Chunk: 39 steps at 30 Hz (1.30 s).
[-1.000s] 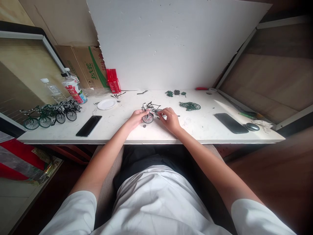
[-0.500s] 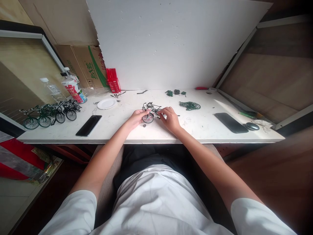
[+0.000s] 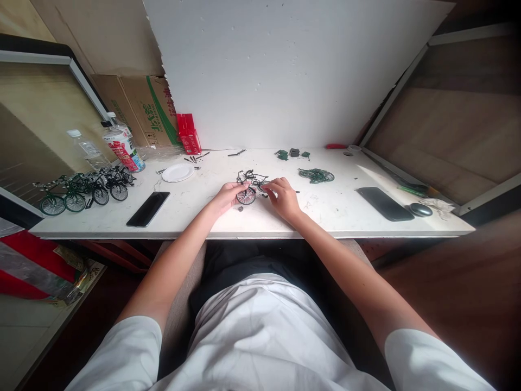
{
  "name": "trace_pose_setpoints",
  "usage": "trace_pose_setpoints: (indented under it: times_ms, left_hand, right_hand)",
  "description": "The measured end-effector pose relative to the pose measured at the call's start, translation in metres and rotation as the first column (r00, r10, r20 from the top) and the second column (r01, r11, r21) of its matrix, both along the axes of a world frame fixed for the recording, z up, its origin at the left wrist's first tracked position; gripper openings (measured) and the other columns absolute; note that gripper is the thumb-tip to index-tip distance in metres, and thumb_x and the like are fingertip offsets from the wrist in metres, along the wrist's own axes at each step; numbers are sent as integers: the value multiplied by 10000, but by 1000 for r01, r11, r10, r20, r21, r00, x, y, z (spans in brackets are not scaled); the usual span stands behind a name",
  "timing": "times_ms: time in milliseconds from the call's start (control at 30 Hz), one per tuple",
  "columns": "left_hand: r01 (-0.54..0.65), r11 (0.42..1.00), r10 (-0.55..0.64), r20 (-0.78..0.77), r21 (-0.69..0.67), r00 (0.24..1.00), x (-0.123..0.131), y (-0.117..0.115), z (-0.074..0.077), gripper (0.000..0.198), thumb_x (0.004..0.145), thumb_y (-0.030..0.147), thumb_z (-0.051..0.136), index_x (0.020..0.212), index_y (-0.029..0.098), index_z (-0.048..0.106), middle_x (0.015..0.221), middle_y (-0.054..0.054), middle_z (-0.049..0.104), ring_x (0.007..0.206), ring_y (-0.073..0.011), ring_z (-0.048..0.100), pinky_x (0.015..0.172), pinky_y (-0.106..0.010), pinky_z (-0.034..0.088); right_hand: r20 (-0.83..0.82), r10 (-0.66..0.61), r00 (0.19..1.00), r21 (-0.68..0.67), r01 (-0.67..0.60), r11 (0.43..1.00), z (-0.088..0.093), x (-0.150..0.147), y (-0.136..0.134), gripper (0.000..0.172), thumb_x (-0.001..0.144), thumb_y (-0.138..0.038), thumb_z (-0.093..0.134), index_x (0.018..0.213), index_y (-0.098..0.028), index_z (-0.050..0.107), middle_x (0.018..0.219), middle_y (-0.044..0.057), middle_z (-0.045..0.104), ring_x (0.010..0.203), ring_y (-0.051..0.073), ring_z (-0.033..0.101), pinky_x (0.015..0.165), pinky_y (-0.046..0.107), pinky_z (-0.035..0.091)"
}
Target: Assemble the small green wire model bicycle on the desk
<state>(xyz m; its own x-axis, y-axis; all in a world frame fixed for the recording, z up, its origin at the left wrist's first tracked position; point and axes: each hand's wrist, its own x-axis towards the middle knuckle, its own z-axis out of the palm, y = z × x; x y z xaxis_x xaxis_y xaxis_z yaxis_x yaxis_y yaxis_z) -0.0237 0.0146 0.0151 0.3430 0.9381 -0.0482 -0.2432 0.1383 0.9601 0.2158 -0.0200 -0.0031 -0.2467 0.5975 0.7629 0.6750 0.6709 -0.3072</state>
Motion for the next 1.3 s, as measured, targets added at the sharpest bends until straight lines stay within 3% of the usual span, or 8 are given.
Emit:
trace_pose_setpoints:
  times_ms: [433,833,1300]
  left_hand:
    - [0,1000,0,-2,2,1000,0,1,-2,383,850,317,933,1142,92,827,1057,-147,843,901,-199,794,822,-304,609]
    - [13,1000,-14,20,15,1000,0,1,-2,409,807,371,970,1063,88,822,1001,-142,838,884,-199,796,864,-317,622]
    - [40,999,-40,81,-4,996,-1,0,2,323,857,317,935,1053,85,824,1020,-137,838,895,-193,793,895,-330,635]
  right_hand:
    - [133,-67,989,50,61,997,-1,-2,-2,300,1104,-181,558,1169,-262,839,983,125,737,1026,329,638,634,433,527]
    - [264,-69,962,79,50,996,4,-3,-7,325,1125,-207,532,1299,-258,802,1060,154,723,1076,345,610,790,476,593]
    - [352,-72,933,102,38,994,5,-4,-9,351,1145,-190,474,1289,-224,792,1100,159,726,1098,338,605,771,457,567]
